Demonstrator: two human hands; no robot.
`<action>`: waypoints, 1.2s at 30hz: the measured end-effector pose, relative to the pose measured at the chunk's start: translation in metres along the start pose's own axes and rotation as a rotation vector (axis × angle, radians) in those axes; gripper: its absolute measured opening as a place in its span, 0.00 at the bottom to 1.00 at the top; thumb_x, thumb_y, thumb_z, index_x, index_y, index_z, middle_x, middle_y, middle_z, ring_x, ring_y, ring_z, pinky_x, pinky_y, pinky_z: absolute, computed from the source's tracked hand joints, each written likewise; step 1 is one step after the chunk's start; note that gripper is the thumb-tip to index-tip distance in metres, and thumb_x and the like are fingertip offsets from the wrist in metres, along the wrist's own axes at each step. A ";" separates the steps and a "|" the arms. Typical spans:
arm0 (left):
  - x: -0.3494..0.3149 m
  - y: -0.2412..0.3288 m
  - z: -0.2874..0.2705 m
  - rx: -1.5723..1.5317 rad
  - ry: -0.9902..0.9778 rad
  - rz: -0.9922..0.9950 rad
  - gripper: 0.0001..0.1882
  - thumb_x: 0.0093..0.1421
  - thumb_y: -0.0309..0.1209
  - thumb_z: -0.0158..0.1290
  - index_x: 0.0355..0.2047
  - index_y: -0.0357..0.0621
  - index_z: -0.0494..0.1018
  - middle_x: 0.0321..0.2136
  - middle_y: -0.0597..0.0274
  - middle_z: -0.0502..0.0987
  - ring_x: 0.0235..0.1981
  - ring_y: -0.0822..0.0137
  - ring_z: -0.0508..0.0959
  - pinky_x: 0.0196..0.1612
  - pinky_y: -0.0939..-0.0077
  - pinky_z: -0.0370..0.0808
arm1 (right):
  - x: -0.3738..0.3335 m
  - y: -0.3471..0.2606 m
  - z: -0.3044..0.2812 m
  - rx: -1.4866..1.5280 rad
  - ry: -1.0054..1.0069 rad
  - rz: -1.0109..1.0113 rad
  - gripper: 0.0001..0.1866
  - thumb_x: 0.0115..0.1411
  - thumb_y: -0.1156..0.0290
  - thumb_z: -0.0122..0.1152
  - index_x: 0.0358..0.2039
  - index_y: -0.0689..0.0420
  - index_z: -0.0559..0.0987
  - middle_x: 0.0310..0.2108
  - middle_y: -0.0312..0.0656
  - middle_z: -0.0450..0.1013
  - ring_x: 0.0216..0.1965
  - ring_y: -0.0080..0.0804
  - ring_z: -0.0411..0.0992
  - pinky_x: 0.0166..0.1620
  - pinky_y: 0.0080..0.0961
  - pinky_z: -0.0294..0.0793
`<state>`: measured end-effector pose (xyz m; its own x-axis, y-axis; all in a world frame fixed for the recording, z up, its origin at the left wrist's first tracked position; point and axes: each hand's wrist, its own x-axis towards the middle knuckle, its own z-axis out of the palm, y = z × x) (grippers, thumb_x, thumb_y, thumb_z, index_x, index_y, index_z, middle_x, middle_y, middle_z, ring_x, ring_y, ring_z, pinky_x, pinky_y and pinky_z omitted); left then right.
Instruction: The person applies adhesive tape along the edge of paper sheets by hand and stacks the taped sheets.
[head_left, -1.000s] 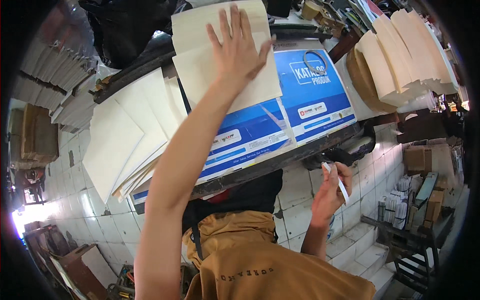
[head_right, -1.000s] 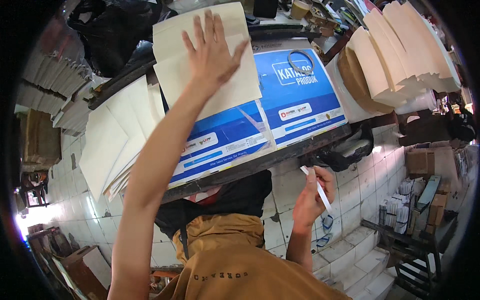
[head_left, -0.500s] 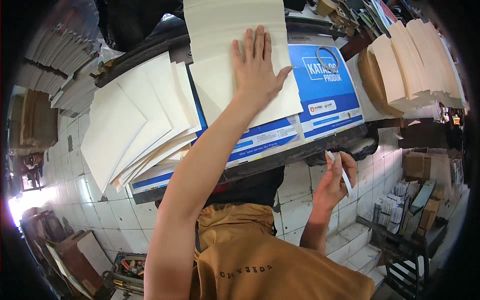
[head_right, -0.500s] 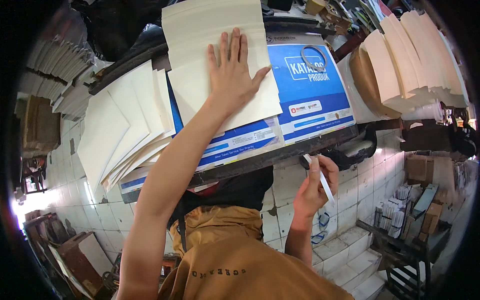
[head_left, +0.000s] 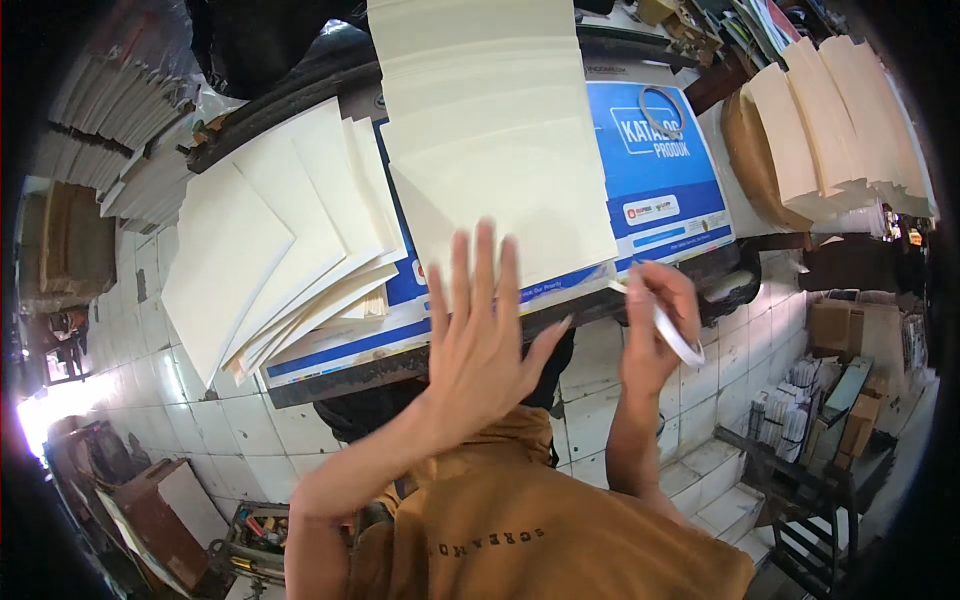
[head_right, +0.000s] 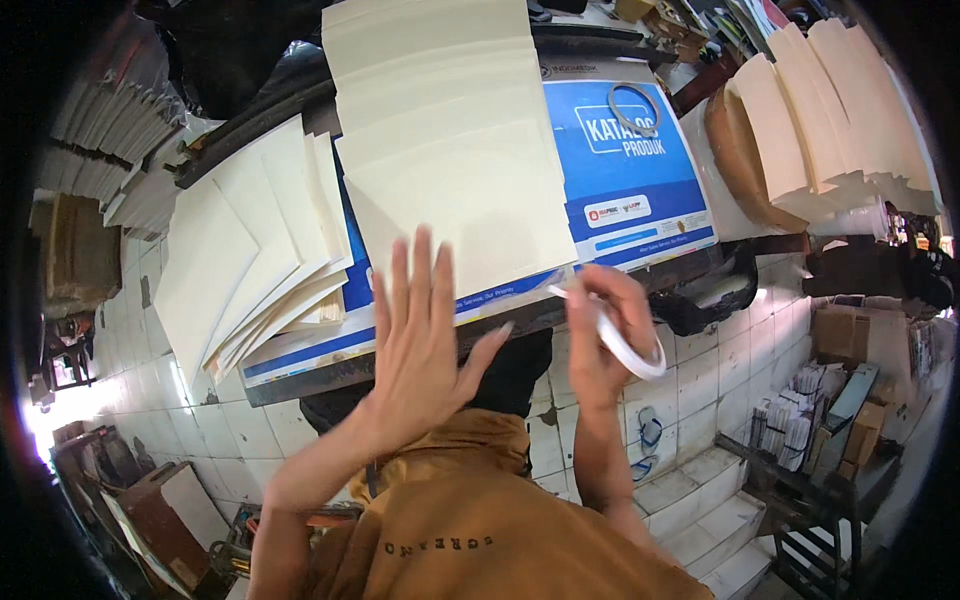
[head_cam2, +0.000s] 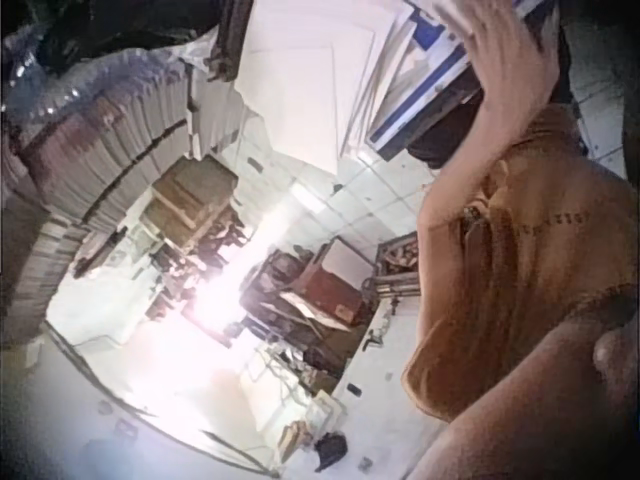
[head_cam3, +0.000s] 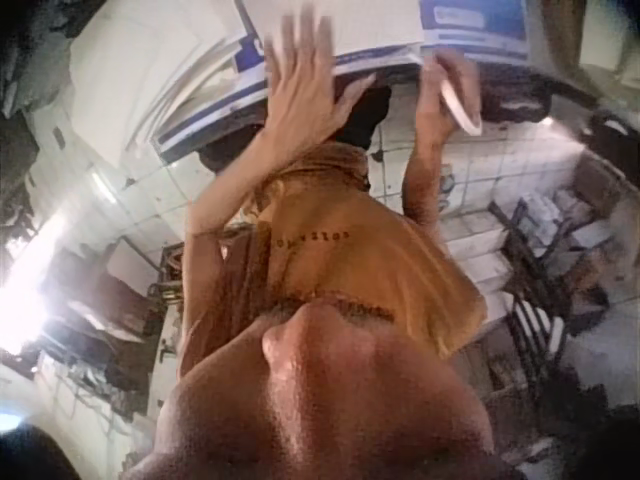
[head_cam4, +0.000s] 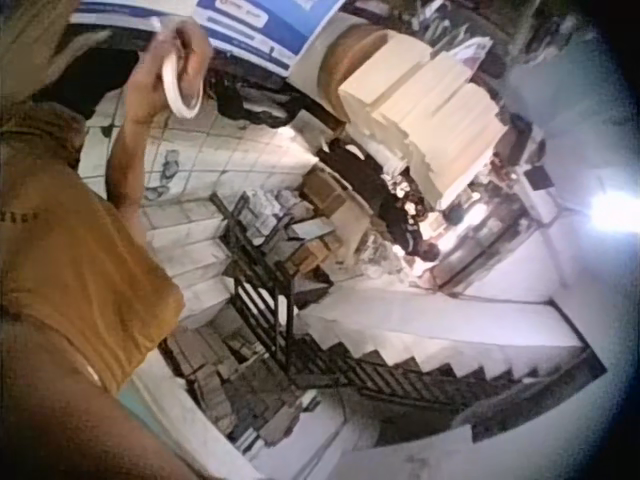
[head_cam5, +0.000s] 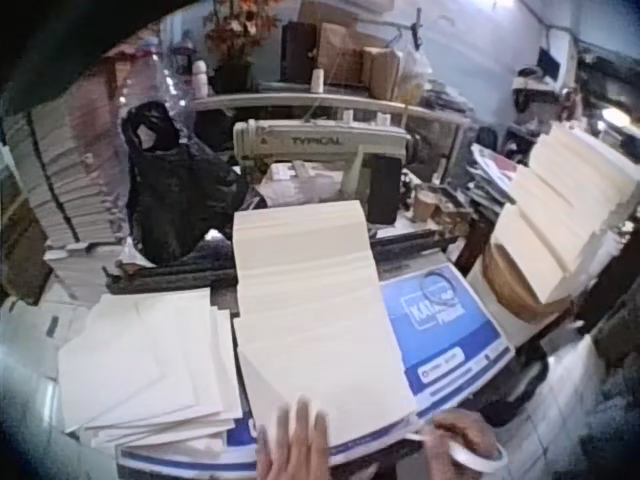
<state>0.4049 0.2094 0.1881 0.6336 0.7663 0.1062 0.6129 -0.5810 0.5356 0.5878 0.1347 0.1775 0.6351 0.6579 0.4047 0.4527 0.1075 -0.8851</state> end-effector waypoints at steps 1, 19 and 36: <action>-0.022 -0.006 -0.002 0.012 -0.044 -0.047 0.52 0.66 0.51 0.57 0.74 0.27 0.45 0.75 0.32 0.44 0.77 0.32 0.40 0.73 0.33 0.39 | 0.001 -0.002 0.010 0.027 -0.089 0.003 0.12 0.62 0.79 0.68 0.46 0.62 0.80 0.38 0.40 0.79 0.36 0.22 0.74 0.39 0.19 0.73; -0.090 -0.046 0.012 -0.111 0.226 -0.143 0.52 0.52 0.32 0.69 0.72 0.33 0.53 0.68 0.44 0.64 0.71 0.39 0.61 0.70 0.42 0.57 | -0.028 -0.025 0.108 -0.221 -0.534 -0.216 0.23 0.55 0.82 0.70 0.52 0.55 0.80 0.29 0.32 0.77 0.36 0.29 0.75 0.50 0.36 0.64; -0.082 -0.037 0.008 0.026 0.082 -0.138 0.52 0.52 0.38 0.69 0.73 0.42 0.54 0.69 0.54 0.66 0.74 0.43 0.55 0.72 0.43 0.47 | -0.019 -0.029 0.099 -0.332 -0.633 -0.176 0.21 0.55 0.74 0.73 0.50 0.53 0.82 0.37 0.37 0.80 0.48 0.37 0.75 0.57 0.47 0.63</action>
<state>0.3343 0.1659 0.1526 0.5024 0.8587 0.1013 0.7041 -0.4743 0.5284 0.5003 0.1925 0.1730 0.0976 0.9669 0.2356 0.7441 0.0863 -0.6625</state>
